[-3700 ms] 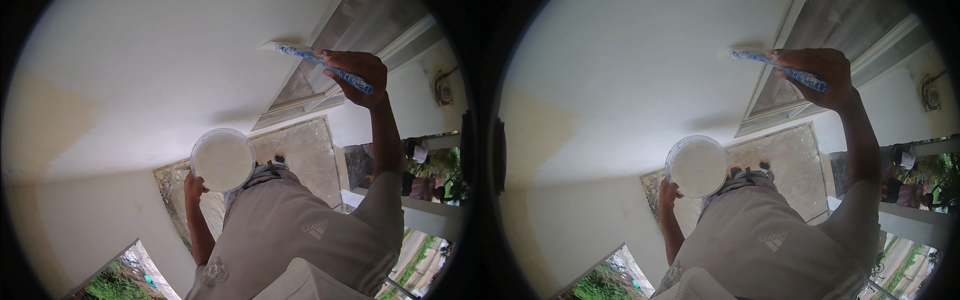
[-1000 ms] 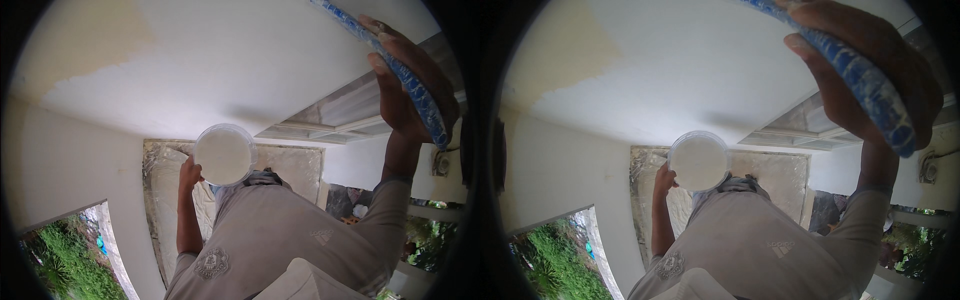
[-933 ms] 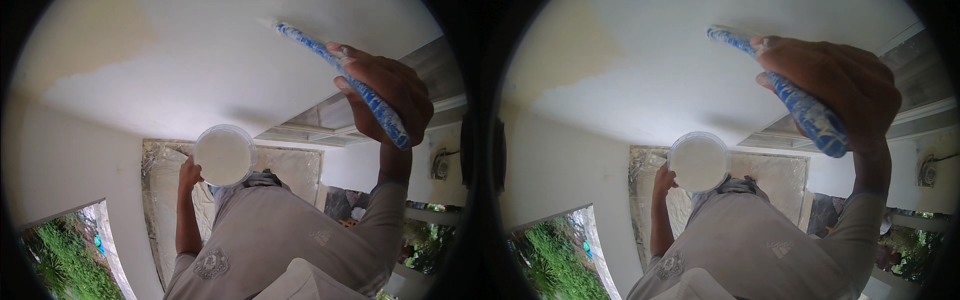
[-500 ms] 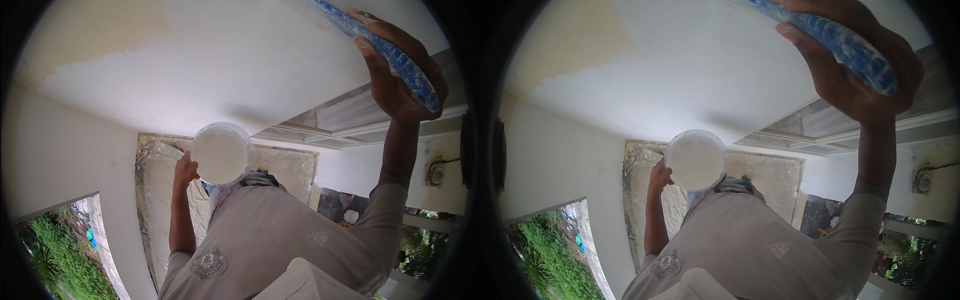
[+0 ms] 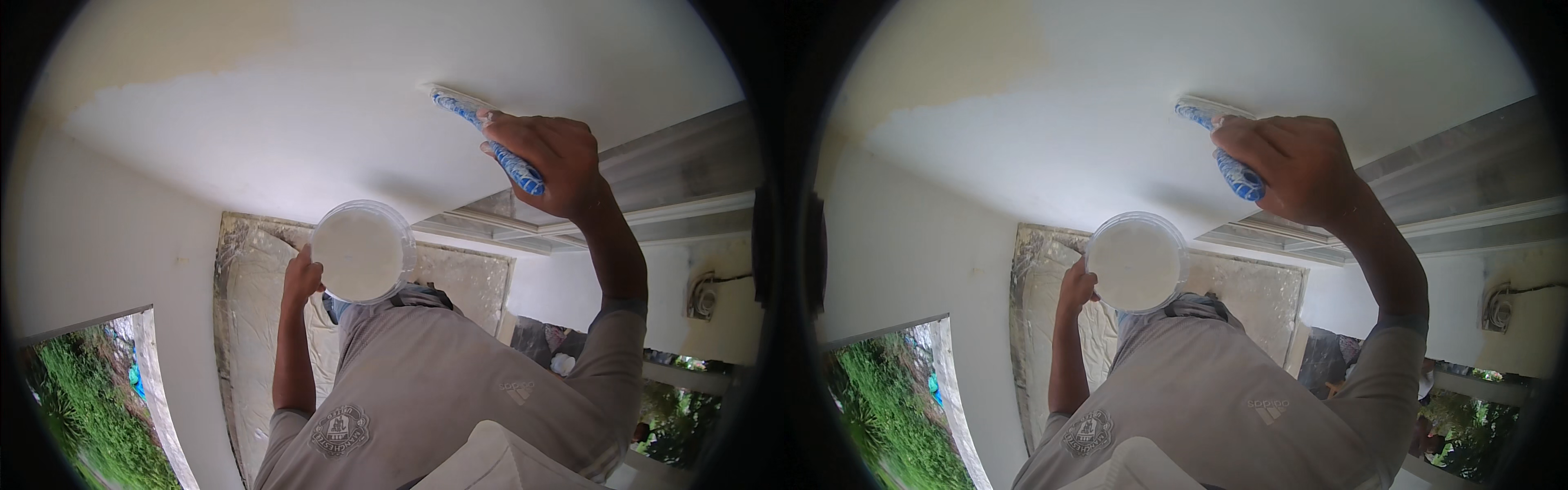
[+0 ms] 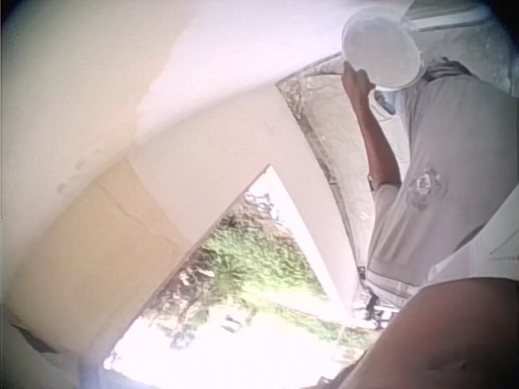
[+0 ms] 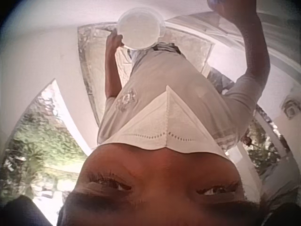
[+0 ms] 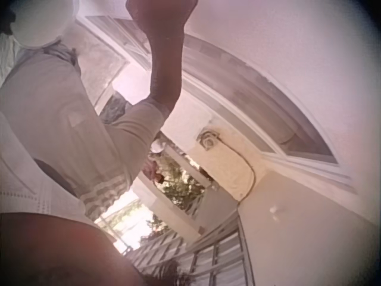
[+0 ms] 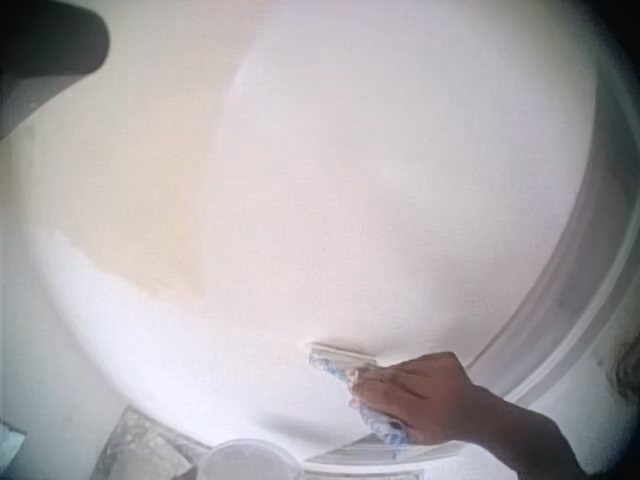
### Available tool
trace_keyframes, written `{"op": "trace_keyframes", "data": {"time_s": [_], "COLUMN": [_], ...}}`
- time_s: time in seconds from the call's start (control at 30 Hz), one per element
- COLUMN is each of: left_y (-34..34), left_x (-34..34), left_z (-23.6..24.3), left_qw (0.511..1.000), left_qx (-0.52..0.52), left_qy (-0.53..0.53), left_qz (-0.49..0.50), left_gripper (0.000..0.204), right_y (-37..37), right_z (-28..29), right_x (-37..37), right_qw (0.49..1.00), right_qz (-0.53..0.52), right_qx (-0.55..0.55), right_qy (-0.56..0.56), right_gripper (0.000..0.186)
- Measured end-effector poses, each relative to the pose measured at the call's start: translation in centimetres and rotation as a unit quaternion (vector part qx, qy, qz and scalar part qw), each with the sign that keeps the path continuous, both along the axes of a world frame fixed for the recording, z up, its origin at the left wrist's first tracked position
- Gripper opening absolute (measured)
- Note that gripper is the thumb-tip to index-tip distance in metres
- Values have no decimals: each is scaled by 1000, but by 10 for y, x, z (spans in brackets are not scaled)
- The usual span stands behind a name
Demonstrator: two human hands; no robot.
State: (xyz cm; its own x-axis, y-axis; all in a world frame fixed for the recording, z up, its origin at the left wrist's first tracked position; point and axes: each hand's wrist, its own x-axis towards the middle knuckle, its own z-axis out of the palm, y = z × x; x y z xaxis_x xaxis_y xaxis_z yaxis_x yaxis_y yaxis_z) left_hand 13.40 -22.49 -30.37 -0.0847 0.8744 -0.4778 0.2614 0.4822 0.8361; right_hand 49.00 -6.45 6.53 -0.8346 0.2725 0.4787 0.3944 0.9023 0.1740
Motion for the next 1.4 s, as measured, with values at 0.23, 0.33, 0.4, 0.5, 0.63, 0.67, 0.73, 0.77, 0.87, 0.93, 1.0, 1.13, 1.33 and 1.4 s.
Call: {"op": "trace_keyframes", "data": {"time_s": [0.23,0.33,0.4,0.5,0.63,0.67,0.73,0.77,0.87,0.93,1.0,1.13,1.33,1.4], "left_y": [0,-3,0,-1,-2,-2,-3,0,1,-1,0,-1,3,0], "left_x": [-1,0,1,-2,-4,-4,-4,-3,-5,-5,-5,-6,-3,-4], "left_z": [0,-2,2,-1,-3,-2,0,-1,-4,-6,-8,-9,8,6], "left_qw": [1000,1000,1000,1000,1000,1000,1000,1000,1000,1000,1000,1000,1000,1000], "left_qx": [-12,3,-9,-3,4,3,1,0,-1,-1,1,-2,-9,-1], "left_qy": [10,-17,-10,-5,3,8,17,6,4,9,2,7,13,19], "left_qz": [2,12,11,13,-1,2,5,-5,-5,0,-3,-2,-13,-12], "left_gripper": [53,52,51,49,48,47,47,47,47,47,48,50,49,49], "right_y": [-17,-26,-31,-25,-13,-13,-10,-19,-27,-33,-39,-38,-14,-9], "right_z": [110,115,91,36,17,29,55,77,124,133,130,64,17,45], "right_x": [22,25,17,13,29,31,36,39,57,57,61,27,22,25], "right_qw": [992,994,998,999,997,996,996,995,987,986,990,999,999,998], "right_qz": [-10,11,10,-6,-76,-72,-56,-56,-40,-37,-27,4,-45,-45], "right_qx": [99,79,40,-25,-17,-47,10,30,125,137,120,11,2,17], "right_qy": [75,68,55,35,-22,26,72,75,91,87,75,35,9,33], "right_gripper": [31,29,30,35,40,30,29,27,25,27,29,33,36,35]}}
